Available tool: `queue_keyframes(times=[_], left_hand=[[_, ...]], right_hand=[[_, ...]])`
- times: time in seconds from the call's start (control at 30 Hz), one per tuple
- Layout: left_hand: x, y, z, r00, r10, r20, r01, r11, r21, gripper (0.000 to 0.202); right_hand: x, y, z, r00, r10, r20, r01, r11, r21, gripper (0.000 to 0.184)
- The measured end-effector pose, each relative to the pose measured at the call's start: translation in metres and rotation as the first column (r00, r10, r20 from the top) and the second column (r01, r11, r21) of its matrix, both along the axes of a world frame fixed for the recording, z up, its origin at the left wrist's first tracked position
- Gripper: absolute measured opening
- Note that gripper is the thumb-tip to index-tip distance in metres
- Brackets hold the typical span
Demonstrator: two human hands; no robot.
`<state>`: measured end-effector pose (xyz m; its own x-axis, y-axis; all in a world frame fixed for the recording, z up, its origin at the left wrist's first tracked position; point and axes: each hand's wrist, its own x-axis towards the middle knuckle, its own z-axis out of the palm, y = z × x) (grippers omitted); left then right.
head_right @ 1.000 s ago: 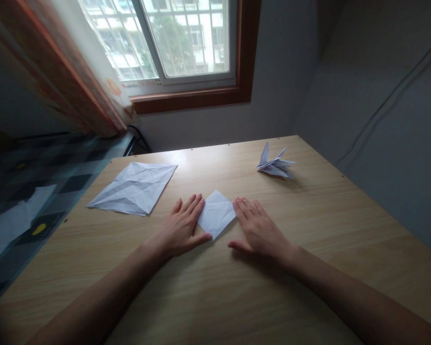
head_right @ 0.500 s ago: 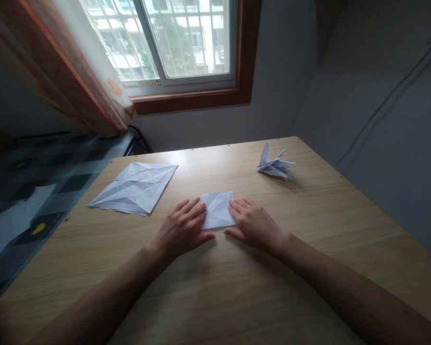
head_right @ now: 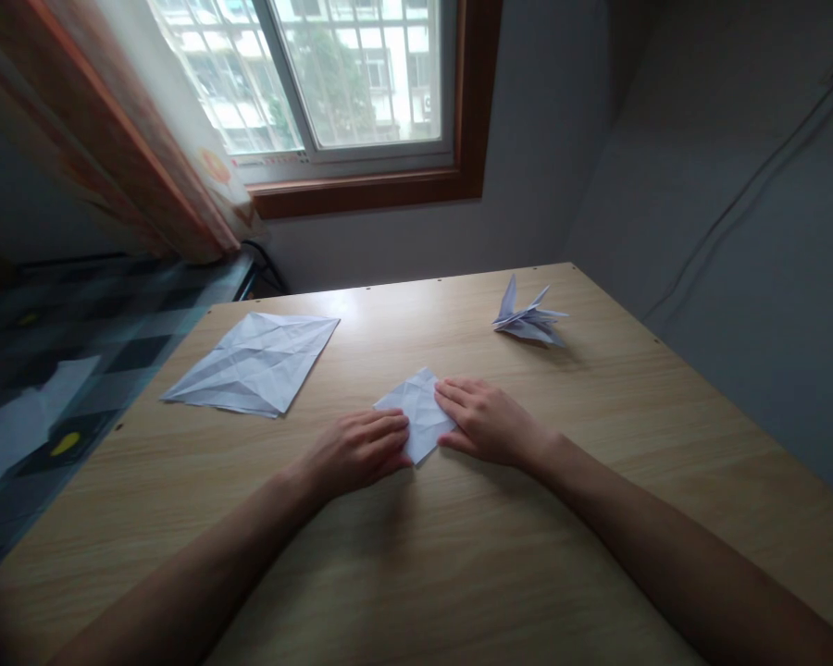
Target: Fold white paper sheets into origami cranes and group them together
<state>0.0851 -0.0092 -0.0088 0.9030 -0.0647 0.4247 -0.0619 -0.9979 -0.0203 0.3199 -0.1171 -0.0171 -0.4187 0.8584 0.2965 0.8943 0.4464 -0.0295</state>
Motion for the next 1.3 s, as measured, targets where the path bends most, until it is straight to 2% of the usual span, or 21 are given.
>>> queue_keyframes(times=[0.17, 0.37, 0.73, 0.93, 1.3], left_hand=[[0.0, 0.001, 0.003, 0.999, 0.008, -0.037, -0.007, 1.0, 0.021, 0.032], [0.0, 0.002, 0.002, 1.0, 0.001, -0.01, -0.001, 1.0, 0.016, 0.03], [-0.001, 0.003, 0.001, 1.0, -0.009, 0.002, 0.009, 0.999, -0.035, 0.02], [-0.002, 0.004, 0.005, 1.0, -0.024, 0.008, 0.025, 0.986, -0.164, 0.016], [-0.003, 0.013, 0.0, 1.0, -0.015, -0.02, 0.01, 0.974, -0.226, 0.028]], right_hand=[[-0.002, -0.006, -0.002, 0.994, 0.109, -0.031, -0.104, 0.987, 0.121, 0.031], [-0.002, -0.01, -0.003, 0.984, 0.159, -0.083, -0.14, 0.97, 0.2, 0.024], [-0.002, -0.009, -0.003, 0.982, 0.133, -0.134, -0.108, 0.978, 0.179, 0.023], [-0.003, -0.011, -0.003, 0.977, 0.118, -0.179, -0.093, 0.985, 0.143, 0.023], [-0.002, -0.009, -0.002, 0.969, 0.134, -0.206, -0.105, 0.983, 0.15, 0.022]])
